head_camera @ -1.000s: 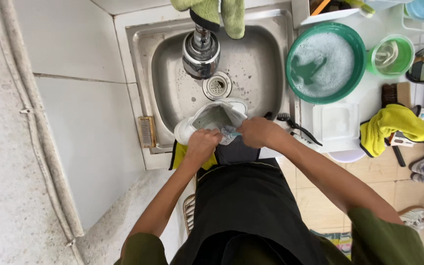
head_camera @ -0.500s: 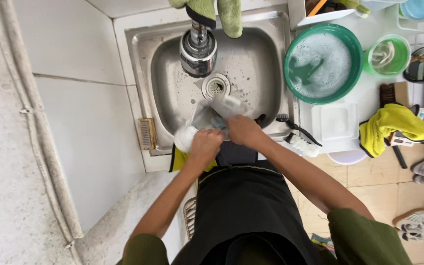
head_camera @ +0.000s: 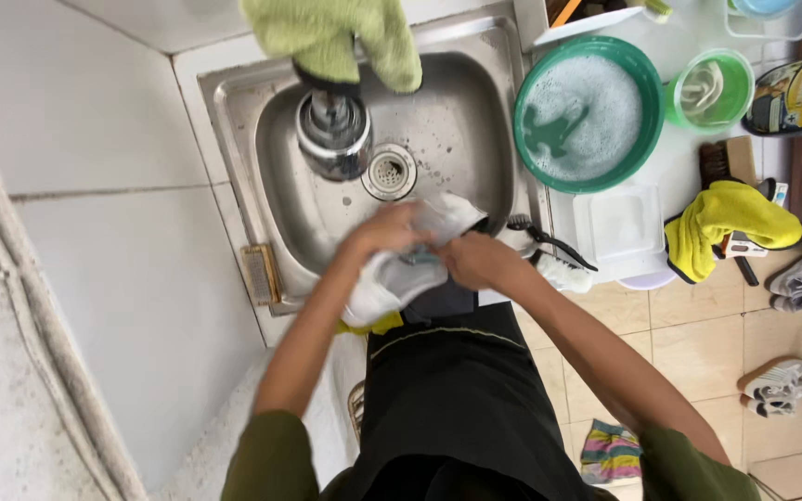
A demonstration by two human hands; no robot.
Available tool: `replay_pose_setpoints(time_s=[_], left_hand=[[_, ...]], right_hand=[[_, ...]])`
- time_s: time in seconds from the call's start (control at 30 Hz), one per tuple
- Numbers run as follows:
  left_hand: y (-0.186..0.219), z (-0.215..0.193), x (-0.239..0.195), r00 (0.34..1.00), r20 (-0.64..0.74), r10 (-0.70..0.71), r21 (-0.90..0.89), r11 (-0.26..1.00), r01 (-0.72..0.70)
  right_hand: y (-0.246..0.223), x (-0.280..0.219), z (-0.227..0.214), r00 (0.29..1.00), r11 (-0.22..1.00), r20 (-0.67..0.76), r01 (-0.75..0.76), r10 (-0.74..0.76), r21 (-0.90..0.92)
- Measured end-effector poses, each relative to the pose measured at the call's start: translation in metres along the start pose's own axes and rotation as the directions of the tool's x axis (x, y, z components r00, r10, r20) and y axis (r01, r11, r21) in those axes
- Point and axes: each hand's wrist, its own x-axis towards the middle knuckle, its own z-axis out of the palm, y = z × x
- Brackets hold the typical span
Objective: The person scrubs a white sneaker with a brush and soapy water in a sink, then wipes it with a yellow cloth. They repeat the process by scrubbing the shoe again with the brush and wiping it with the cloth.
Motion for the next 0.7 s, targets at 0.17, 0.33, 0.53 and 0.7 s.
replay_pose_setpoints(time_s=[0.17,0.33,0.53,0.7], left_hand=[[0.004,0.049,0.010,0.966,-0.198,0.165,0.118,0.983,-0.143],[0.019,0.034,-0.014,0.943,-0.321,0.087,0.038,0.996,-0.079],[0.041,0.027,-0.029,0.895,-0.441,-0.070,-0.192,0.981,-0.018],[0.000,0.036,0.000,0.879,-0.474,-0.049,-0.049,0.998,0.029]], right_hand=[[-0.037,-0.027,-0.006,0.999,0.992,0.007,-0.051,0.052,-0.113],[-0.019,0.034,0.046,0.975,0.979,-0.223,-0.071,0.027,-0.191],[-0.024,0.019,0.018,0.998,0.994,-0.069,-0.007,0.000,-0.109],[-0.045,-0.017,-0.019,0.999,0.998,-0.041,-0.008,0.010,0.060]])
